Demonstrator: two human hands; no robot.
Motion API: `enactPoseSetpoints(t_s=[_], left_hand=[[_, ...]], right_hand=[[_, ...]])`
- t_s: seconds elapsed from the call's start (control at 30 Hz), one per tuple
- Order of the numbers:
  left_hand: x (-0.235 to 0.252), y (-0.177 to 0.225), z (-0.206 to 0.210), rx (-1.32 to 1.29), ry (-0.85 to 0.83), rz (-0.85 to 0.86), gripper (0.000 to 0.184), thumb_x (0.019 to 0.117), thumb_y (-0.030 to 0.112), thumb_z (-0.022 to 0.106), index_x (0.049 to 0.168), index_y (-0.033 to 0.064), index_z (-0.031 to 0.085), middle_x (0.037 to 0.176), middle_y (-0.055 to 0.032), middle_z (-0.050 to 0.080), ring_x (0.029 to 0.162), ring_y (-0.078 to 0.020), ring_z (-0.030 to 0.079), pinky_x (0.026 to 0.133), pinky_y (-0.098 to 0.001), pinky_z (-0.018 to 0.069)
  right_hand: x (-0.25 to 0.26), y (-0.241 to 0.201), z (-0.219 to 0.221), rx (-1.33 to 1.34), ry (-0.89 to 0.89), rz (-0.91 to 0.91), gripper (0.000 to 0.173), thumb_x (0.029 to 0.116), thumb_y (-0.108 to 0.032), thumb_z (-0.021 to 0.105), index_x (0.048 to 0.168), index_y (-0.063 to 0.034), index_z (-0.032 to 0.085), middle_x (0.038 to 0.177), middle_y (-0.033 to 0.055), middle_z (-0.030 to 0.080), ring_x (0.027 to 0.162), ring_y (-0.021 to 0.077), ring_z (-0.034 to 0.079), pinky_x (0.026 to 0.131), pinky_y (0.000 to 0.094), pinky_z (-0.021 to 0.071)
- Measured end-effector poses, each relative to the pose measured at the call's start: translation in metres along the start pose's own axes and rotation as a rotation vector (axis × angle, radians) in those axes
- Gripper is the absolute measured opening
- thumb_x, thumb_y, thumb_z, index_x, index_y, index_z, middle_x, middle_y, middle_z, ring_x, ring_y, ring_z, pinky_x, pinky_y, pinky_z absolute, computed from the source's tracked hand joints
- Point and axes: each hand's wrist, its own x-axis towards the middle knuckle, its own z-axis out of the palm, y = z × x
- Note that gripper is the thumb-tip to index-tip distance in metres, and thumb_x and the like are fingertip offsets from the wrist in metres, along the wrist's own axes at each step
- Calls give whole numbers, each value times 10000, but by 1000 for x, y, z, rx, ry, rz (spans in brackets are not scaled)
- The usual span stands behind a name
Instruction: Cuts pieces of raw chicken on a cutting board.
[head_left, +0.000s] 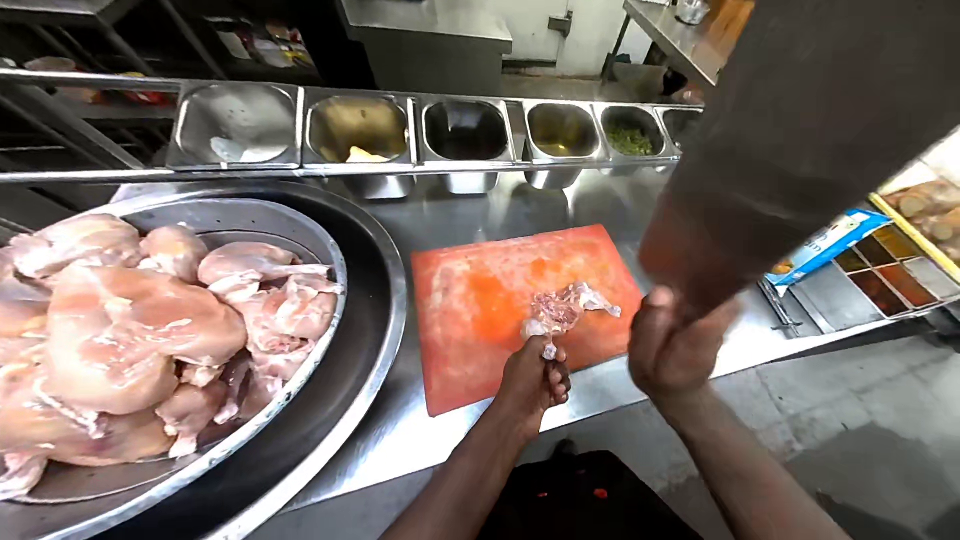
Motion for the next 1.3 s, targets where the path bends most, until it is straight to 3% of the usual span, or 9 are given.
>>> enactPoseSetpoints(t_s=[0.1,0.2,0.47,0.7,0.87,1.07,1.13,1.2,1.3], left_hand=[[3,0,0,-13,-9,8,415,1119,273,301,791,108,494,505,29,399,414,-93,423,446,-241,432],[3,-2,-3,-5,0,-2,413,1123,271,285,810,105,498,522,28,418,410,-88,425,430,-232,431],[6,-25,-42,-63,113,5,377,1116,251,314,801,119,471,517,32,411,396,-87,419,404,-235,426],[7,-25,-67,-93,192,66,372,1108,252,337,778,135,463,514,37,420,385,-80,421,395,-235,441],[5,-30,-59,-51,182,59,386,1122,265,316,796,122,465,509,34,415,384,-84,423,394,-237,440],[5,-35,-51,-49,190,69,395,1129,260,303,805,115,478,512,36,425,397,-85,434,410,-236,442],[6,-35,-52,-44,188,73,389,1131,257,293,820,114,477,516,35,425,405,-85,435,419,-234,439],[6,-36,-52,-63,187,92,388,1130,241,297,813,107,475,506,32,421,397,-84,431,414,-231,435],[1,-34,-56,-116,177,104,395,1121,230,297,774,129,456,495,43,406,382,-78,412,401,-230,427]], right_hand=[[-30,13,50,-207,-944,305,321,1036,-208,479,1306,-35,474,886,189,682,826,402,715,713,578,575],[-22,20,81,-285,-1279,418,392,1019,-214,552,1363,-66,439,1036,200,687,977,412,710,801,584,573],[-28,30,77,-228,-1227,446,287,1053,-241,486,1289,-80,461,977,179,685,943,391,717,774,560,579],[-26,84,80,96,-1167,559,304,1092,-318,477,1258,-70,530,869,167,649,624,295,668,591,479,580],[-22,54,71,-122,-1158,403,299,1051,-262,506,1313,-118,520,960,171,689,875,374,710,734,568,572],[-24,30,40,-30,-464,119,244,1063,-264,446,1098,-42,541,568,53,552,490,276,621,449,456,512],[-30,31,49,-78,-633,202,247,1051,-243,439,1137,-29,527,640,94,602,583,314,673,529,486,552],[-22,35,65,-160,-1131,407,305,1052,-227,466,1310,-65,464,952,181,679,921,389,711,777,568,571],[-21,42,79,-167,-1273,473,309,1023,-218,532,1296,-82,479,1010,195,681,962,401,707,779,584,571]])
